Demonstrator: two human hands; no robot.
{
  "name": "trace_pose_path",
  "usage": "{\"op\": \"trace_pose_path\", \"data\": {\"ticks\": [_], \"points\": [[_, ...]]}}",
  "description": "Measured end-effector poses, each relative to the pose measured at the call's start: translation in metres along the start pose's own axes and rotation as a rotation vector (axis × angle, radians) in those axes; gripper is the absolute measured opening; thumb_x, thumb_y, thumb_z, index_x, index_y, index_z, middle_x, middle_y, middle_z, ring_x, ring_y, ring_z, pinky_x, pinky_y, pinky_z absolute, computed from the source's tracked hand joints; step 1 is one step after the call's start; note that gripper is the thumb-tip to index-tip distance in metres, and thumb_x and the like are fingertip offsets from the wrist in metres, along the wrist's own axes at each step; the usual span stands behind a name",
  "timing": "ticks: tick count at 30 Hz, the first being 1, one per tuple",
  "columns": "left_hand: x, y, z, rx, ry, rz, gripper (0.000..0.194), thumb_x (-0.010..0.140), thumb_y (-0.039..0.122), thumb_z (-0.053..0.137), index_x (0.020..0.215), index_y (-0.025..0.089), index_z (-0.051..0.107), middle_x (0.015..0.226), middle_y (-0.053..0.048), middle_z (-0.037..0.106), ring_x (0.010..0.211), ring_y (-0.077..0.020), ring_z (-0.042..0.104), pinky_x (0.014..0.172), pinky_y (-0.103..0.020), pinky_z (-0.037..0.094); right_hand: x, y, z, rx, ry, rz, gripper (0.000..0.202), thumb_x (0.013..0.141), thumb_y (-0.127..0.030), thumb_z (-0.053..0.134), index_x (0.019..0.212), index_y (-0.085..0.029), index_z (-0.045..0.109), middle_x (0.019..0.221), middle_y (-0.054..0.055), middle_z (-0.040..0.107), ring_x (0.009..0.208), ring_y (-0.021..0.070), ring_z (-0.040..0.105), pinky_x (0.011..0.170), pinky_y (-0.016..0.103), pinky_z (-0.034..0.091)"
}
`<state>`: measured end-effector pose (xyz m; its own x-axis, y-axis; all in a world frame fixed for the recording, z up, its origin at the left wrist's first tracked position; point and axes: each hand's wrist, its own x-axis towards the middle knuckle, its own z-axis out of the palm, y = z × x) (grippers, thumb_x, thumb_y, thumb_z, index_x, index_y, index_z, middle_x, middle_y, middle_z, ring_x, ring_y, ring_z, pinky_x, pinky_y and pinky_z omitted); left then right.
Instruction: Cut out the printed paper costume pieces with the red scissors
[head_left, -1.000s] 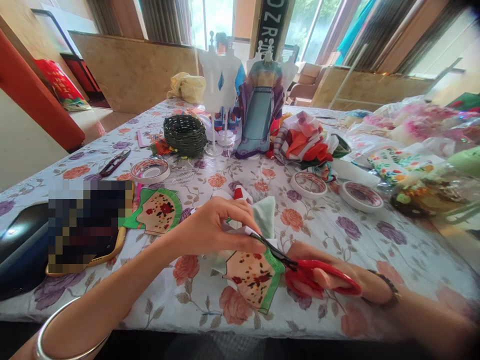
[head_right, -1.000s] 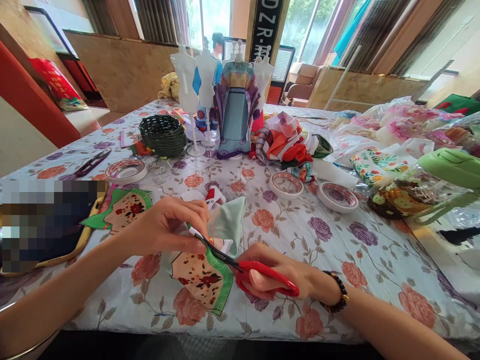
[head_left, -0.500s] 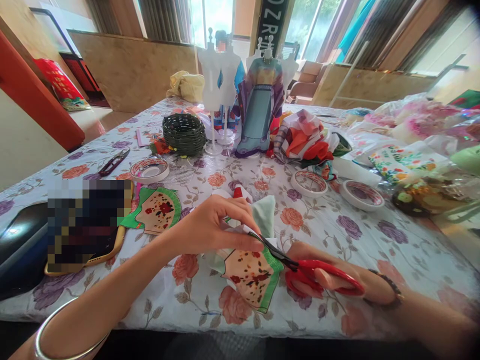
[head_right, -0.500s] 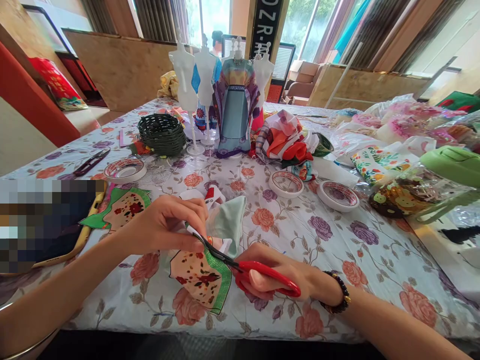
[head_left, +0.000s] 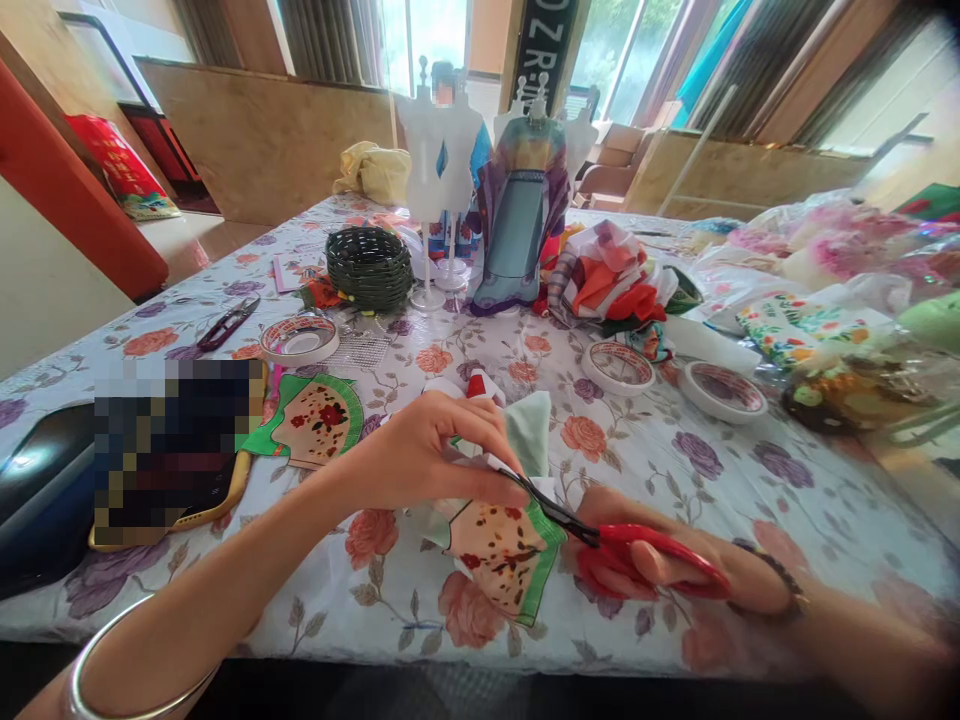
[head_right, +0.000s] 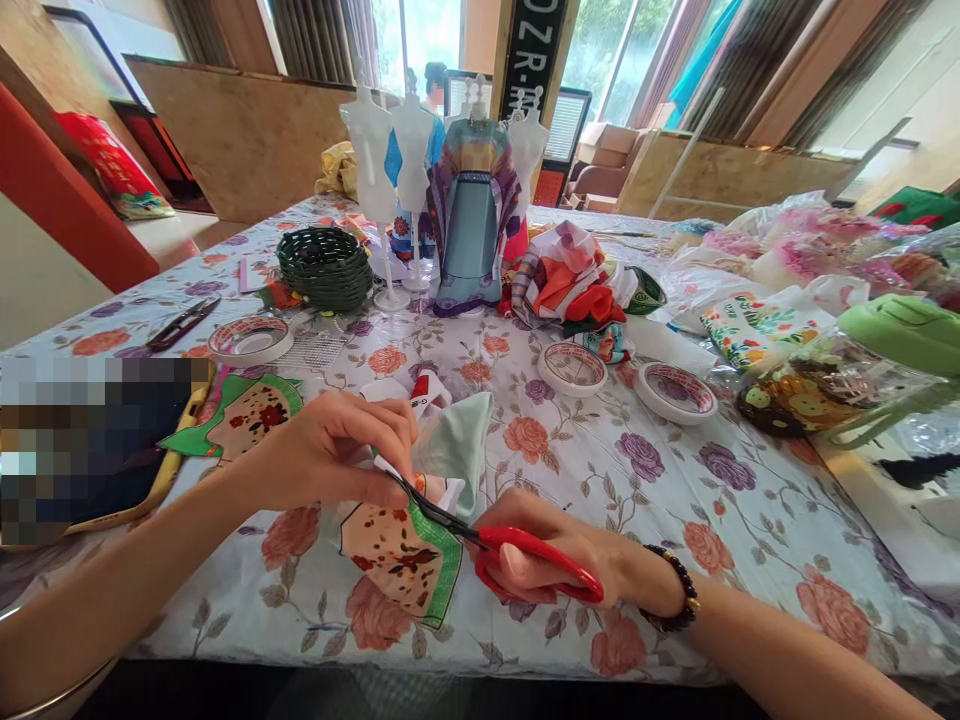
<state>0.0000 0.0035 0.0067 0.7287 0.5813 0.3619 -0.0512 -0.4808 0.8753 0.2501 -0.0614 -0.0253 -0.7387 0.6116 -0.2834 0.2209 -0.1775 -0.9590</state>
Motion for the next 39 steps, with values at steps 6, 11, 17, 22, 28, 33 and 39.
{"op": "trace_pose_path", "data": {"ticks": [6,11,17,22,28,33,39], "points": [[0.001,0.0,0.0,-0.023,-0.004,-0.006,0.008,0.07,0.012,0.08,0.072,0.019,0.077,0.063,0.0,0.067,0.065,-0.0115,0.055,0.066,-0.025,0.045,0.006,-0.009,0.003,-0.045,-0.055,-0.041,0.065,0.077,-0.082,0.047,0.059,-0.02,0.041,0.055,-0.004,0.038,0.049,0.0083,0.029,0.05,0.026,0.023],[0.001,0.0,0.0,-0.025,-0.006,-0.024,0.007,0.07,0.011,0.08,0.073,0.017,0.078,0.061,0.0,0.065,0.065,-0.011,0.053,0.064,-0.025,0.044,0.005,-0.009,0.002,-0.039,-0.048,-0.077,0.063,0.079,-0.08,0.046,0.061,-0.02,0.041,0.056,-0.004,0.038,0.051,0.0084,0.029,0.05,0.026,0.023],[0.001,0.001,0.0,-0.024,-0.004,-0.03,0.008,0.07,0.011,0.08,0.073,0.018,0.078,0.061,0.0,0.065,0.064,-0.0109,0.053,0.064,-0.025,0.044,-0.003,-0.001,0.003,0.008,0.034,-0.01,0.057,0.081,-0.078,0.048,0.077,-0.021,0.041,0.063,-0.004,0.042,0.056,0.01,0.035,0.054,0.027,0.028],[0.001,0.0,0.0,-0.023,-0.014,-0.017,0.007,0.07,0.011,0.08,0.073,0.017,0.078,0.061,0.0,0.066,0.064,-0.0104,0.054,0.066,-0.025,0.044,-0.001,0.002,0.004,0.029,0.011,-0.027,0.058,0.081,-0.077,0.048,0.075,-0.021,0.039,0.061,-0.005,0.04,0.053,0.0091,0.033,0.051,0.026,0.025],[0.002,0.001,0.0,-0.039,-0.016,-0.041,0.006,0.07,0.01,0.079,0.072,0.015,0.078,0.06,0.0,0.065,0.064,-0.0097,0.054,0.067,-0.024,0.044,0.004,-0.014,0.004,-0.066,-0.076,-0.039,0.06,0.082,-0.077,0.045,0.065,-0.019,0.043,0.06,-0.001,0.043,0.054,0.01,0.034,0.051,0.027,0.022],[0.002,0.002,0.0,-0.039,-0.012,-0.048,0.008,0.069,0.01,0.08,0.072,0.017,0.078,0.06,0.001,0.065,0.064,-0.0101,0.053,0.066,-0.024,0.044,0.004,-0.013,0.002,-0.09,-0.078,-0.032,0.059,0.085,-0.074,0.043,0.067,-0.018,0.043,0.063,-0.001,0.043,0.056,0.0104,0.035,0.053,0.027,0.024],[0.002,0.001,-0.001,-0.045,-0.016,-0.04,0.012,0.069,0.009,0.08,0.074,0.02,0.079,0.061,0.002,0.066,0.065,-0.0099,0.055,0.066,-0.022,0.044,0.002,-0.012,0.001,-0.095,-0.084,-0.021,0.065,0.08,-0.083,0.039,0.063,-0.02,0.041,0.06,-0.002,0.04,0.051,0.0091,0.031,0.05,0.028,0.024]]}}
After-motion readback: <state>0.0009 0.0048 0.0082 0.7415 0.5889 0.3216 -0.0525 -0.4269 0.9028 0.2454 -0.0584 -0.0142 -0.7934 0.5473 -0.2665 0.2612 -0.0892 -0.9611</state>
